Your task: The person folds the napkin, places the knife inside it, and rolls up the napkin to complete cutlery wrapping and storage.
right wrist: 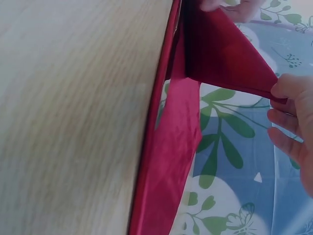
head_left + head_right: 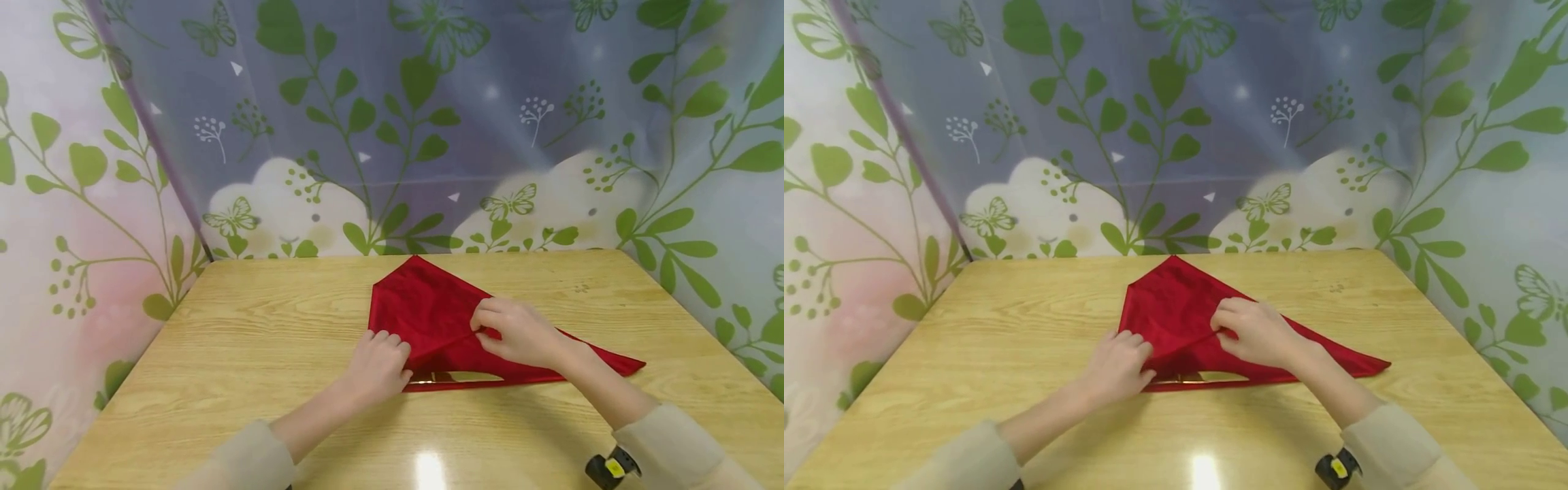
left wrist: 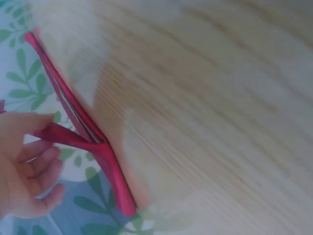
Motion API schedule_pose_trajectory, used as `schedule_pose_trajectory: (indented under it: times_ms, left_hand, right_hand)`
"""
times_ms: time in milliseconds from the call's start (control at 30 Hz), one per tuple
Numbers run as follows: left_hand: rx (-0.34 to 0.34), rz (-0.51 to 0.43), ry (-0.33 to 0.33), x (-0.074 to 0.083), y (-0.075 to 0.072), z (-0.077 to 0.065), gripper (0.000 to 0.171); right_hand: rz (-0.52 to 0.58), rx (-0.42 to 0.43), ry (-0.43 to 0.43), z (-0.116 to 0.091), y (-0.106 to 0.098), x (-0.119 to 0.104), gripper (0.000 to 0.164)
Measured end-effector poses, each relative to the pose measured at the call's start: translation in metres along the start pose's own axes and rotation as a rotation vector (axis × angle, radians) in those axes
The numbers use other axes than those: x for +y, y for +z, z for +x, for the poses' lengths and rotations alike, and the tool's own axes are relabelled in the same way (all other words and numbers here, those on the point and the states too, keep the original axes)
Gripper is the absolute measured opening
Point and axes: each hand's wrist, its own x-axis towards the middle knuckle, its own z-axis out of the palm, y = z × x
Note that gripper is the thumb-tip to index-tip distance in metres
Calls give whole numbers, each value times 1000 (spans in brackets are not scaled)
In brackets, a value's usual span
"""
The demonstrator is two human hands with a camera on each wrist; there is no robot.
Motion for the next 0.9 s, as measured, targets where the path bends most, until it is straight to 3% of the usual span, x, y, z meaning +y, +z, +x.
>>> schedule_pose_trajectory:
  times_ms: [100,167,367,600,767,900]
  left_hand:
    - [-127,1,0,-1,0,-5,28]
    - [-164,-3,19,-2,2,-8,25]
    - [-189,-9,96,-2,4,-12,27]
    - [-267,-9,146,0,4,-12,29]
    - [-268,0,164,2,5,-11,24]
    - [-269,-5,172,2,6,-11,22]
  right_hand:
    - [-38,3,-44,-7,2,0,21]
    - [-59,-25,-66,-12,4,0,20]
    - [-126,-142,-117,-27,14,-3,20]
    - [-220,-277,-167,-42,27,-12,23]
    - [-248,-397,-112,-45,28,-17,22]
    - [-229,-440,-70,-46,26,-19,20]
